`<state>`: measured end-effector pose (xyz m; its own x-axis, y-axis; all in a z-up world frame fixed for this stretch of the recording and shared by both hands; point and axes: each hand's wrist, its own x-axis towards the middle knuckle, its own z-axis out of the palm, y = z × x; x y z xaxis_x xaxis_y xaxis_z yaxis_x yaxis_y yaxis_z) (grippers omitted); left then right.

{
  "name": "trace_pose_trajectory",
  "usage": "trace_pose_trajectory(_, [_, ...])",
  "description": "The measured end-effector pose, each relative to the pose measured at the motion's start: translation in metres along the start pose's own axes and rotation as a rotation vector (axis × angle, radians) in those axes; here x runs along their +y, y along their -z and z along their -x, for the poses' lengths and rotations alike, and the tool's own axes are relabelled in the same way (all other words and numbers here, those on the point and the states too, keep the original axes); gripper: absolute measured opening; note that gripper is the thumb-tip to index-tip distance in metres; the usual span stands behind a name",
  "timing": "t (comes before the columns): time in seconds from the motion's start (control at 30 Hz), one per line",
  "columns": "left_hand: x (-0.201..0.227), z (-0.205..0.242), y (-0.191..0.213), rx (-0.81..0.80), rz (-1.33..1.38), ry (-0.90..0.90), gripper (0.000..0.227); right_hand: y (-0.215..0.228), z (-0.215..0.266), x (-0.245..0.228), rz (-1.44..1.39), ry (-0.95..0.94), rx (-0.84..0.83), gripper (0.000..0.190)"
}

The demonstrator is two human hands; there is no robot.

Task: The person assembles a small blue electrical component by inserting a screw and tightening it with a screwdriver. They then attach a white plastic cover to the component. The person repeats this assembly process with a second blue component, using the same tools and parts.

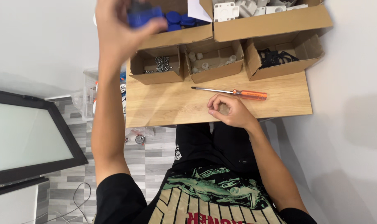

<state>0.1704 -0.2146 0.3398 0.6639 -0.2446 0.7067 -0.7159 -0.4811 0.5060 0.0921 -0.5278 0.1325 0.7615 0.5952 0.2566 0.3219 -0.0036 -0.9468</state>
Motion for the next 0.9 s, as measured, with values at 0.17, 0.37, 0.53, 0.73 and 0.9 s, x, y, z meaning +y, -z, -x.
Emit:
trace_pose_trajectory(0.17, [0.035, 0.079, -0.01, -0.227, -0.24, 0.103, 0.047, -0.003, 0.002, 0.001, -0.001, 0.009, 0.04, 0.026])
trace_pose_trajectory(0.37, [0.028, 0.171, -0.073, -0.329, -0.102, 0.311, 0.045, -0.009, -0.001, 0.017, 0.061, 0.085, 0.093, 0.022])
trace_pose_trajectory(0.53, [0.017, 0.214, -0.132, -0.28, -0.061, 0.289, 0.049, -0.014, -0.003, 0.027, 0.114, 0.085, 0.115, 0.022])
trace_pose_trajectory(0.73, [-0.009, 0.234, -0.172, -0.185, -0.152, 0.171, 0.045, -0.017, 0.003, 0.051, 0.286, 0.126, 0.151, 0.02])
trace_pose_trajectory(0.9, [-0.016, 0.228, -0.188, -0.084, -0.107, 0.15, 0.033, 0.006, -0.007, 0.015, 0.383, 0.201, 0.266, 0.018])
